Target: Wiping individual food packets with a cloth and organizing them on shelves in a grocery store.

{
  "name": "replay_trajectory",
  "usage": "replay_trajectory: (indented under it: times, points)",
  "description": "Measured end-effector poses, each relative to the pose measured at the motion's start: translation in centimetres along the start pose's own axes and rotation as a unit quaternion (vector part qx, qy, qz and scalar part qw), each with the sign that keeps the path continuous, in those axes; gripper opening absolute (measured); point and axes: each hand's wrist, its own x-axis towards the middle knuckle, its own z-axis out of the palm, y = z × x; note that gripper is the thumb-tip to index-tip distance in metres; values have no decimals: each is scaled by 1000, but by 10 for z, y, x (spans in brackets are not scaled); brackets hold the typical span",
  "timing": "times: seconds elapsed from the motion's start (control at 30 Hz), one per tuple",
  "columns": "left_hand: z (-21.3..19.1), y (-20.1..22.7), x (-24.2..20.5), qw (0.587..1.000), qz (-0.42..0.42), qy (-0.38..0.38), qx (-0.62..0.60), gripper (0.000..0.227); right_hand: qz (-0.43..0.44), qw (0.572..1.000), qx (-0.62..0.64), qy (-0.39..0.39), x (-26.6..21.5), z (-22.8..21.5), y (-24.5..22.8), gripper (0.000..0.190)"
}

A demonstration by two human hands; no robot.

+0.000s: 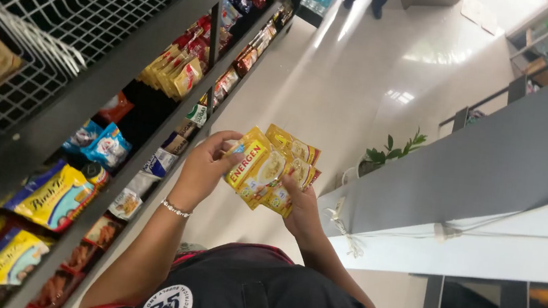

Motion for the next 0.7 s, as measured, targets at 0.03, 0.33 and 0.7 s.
replay_trajectory:
  times: [0.03, 0.33, 0.7]
  points:
    - [-3, 2, 4, 1000, -1, -9, 3, 37, -6, 1000, 4, 7, 0, 6, 3, 48]
    - [-25, 13, 40, 980, -20, -130, -152, 27, -91, 989, 23, 118, -3, 34, 21, 51]
    - [3, 1, 38, 948, -74, -268, -156, 41, -180, 960, 39, 213, -27, 36, 31, 51]
